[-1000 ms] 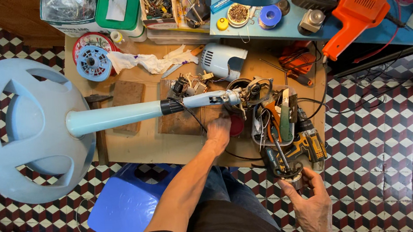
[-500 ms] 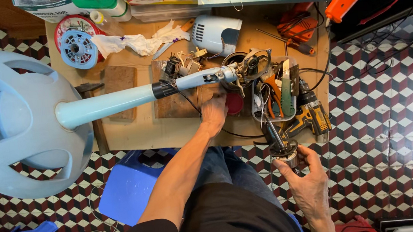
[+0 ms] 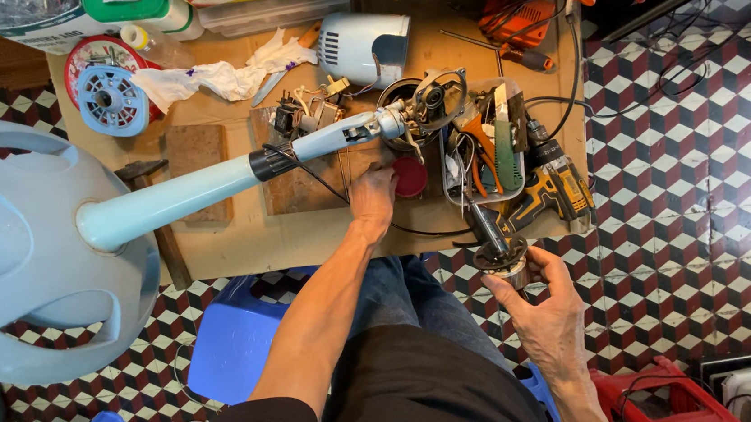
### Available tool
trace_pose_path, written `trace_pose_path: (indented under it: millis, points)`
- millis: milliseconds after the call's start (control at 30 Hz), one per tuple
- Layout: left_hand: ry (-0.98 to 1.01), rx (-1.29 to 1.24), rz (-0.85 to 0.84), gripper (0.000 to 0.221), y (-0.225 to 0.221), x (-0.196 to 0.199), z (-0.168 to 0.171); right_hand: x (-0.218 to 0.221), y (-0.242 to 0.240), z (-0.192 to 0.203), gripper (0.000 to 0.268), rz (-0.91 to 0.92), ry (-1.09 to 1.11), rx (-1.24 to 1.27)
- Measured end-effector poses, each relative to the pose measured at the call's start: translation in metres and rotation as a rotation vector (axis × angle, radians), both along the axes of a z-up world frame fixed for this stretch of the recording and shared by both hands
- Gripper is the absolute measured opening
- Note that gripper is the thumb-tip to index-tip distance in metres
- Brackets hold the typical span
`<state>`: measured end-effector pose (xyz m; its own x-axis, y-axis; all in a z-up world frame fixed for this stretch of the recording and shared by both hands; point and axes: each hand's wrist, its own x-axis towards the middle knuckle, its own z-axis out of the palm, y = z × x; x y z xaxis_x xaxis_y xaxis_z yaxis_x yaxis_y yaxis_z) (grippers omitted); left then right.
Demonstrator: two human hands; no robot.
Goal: The person disassembles a fan motor rotor, cleans it with a cloth, and applies oil to the stator and rotor components. They handle the rotor, stator, oil bottle, and cloth while working at a cluttered workbench.
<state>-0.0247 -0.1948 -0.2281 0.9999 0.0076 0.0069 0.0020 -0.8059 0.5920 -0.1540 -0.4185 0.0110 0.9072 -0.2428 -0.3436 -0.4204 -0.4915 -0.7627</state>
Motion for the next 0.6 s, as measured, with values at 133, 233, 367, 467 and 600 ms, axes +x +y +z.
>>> trace_pose_path:
  millis: [133,233,367,467,600]
  points:
    - [0.016,-0.010,0.042,0.013,-0.004,0.000,0.006,0.001,-0.001,-0.001,0.061,-0.015,0.008,-0.003]
    - [-0.043,0.012,0.025,0.017,-0.006,0.002,0.009,0.003,-0.003,0.000,0.061,0.018,-0.029,-0.012]
    - [-0.037,0.058,0.006,0.015,-0.006,0.001,0.005,0.004,-0.004,-0.002,0.060,0.032,-0.074,-0.033]
    - [-0.008,0.011,-0.038,0.013,-0.003,-0.004,0.001,0.003,-0.007,-0.005,0.061,0.019,-0.062,-0.037]
    - [-0.016,0.170,-0.189,0.027,0.000,-0.021,0.011,0.005,-0.005,-0.007,0.061,0.005,-0.051,0.010]
